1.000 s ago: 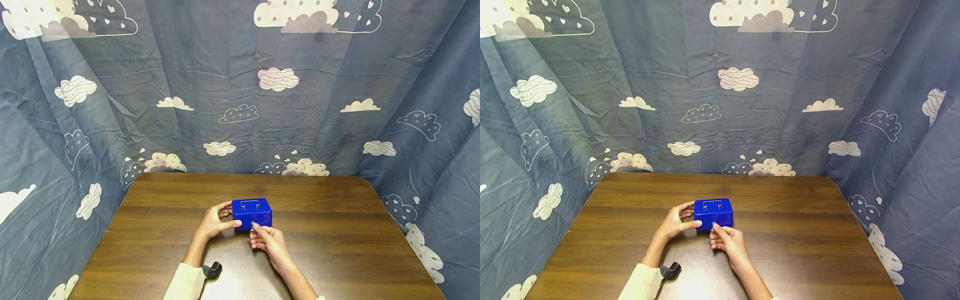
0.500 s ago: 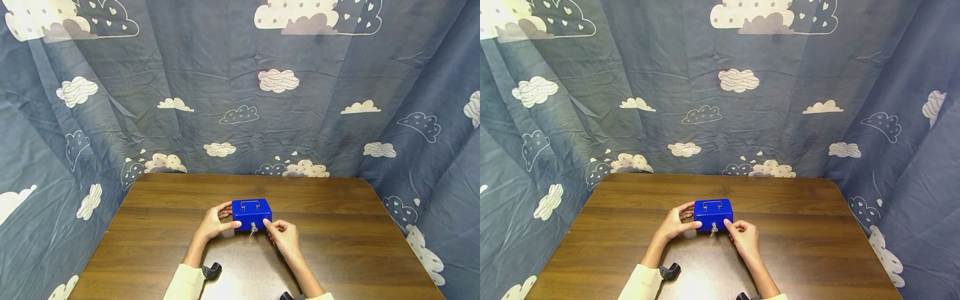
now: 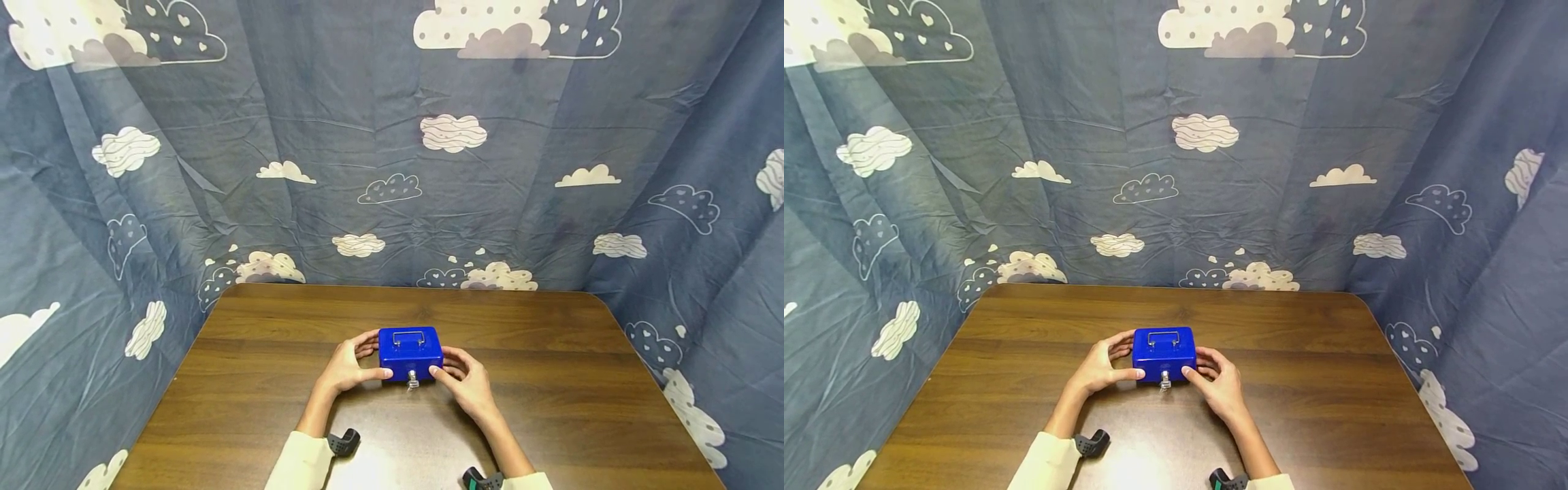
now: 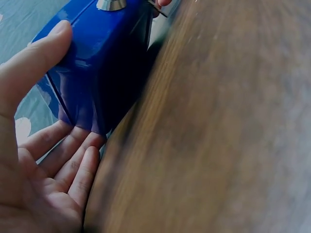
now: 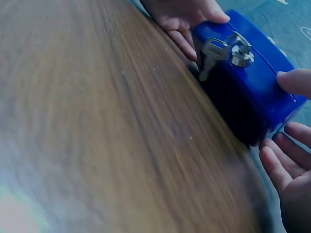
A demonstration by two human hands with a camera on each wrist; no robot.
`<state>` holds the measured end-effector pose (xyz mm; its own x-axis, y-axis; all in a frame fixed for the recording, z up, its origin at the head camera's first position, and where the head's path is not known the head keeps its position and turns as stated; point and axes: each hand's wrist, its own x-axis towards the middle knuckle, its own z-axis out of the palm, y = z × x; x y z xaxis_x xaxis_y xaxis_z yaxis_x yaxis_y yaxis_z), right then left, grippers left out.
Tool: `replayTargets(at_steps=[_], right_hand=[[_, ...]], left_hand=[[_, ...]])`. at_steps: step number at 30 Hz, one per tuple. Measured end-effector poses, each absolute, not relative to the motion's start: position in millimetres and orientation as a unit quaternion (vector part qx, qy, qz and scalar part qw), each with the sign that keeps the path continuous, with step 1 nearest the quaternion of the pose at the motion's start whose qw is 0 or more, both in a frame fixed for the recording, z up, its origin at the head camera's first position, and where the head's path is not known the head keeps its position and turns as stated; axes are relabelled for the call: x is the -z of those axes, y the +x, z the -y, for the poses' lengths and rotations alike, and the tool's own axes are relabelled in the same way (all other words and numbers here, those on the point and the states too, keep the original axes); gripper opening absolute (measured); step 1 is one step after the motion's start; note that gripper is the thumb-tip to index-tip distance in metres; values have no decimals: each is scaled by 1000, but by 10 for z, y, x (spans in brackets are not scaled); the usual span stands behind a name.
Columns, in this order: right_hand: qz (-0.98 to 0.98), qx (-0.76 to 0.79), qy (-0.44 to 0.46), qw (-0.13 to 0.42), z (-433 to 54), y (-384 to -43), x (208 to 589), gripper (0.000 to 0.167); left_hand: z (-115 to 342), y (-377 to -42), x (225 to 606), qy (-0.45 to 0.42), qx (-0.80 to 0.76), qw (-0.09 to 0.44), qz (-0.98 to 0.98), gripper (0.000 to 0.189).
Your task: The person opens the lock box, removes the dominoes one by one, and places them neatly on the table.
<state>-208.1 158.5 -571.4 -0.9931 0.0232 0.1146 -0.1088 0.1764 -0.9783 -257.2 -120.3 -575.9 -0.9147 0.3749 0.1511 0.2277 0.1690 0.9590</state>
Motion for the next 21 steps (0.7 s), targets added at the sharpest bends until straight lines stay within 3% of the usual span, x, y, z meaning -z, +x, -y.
replayTargets(at_steps=[10,21], right_hand=[[784,-610,100,55,-1668,-2101,5738,55],[789,-598,120,67,-1713,-2114,5835,57]], left_hand=[[1223,-2564,5748,211,-574,61,-789,96],[1229,-2570,5769,239,-553,54,-796,99]])
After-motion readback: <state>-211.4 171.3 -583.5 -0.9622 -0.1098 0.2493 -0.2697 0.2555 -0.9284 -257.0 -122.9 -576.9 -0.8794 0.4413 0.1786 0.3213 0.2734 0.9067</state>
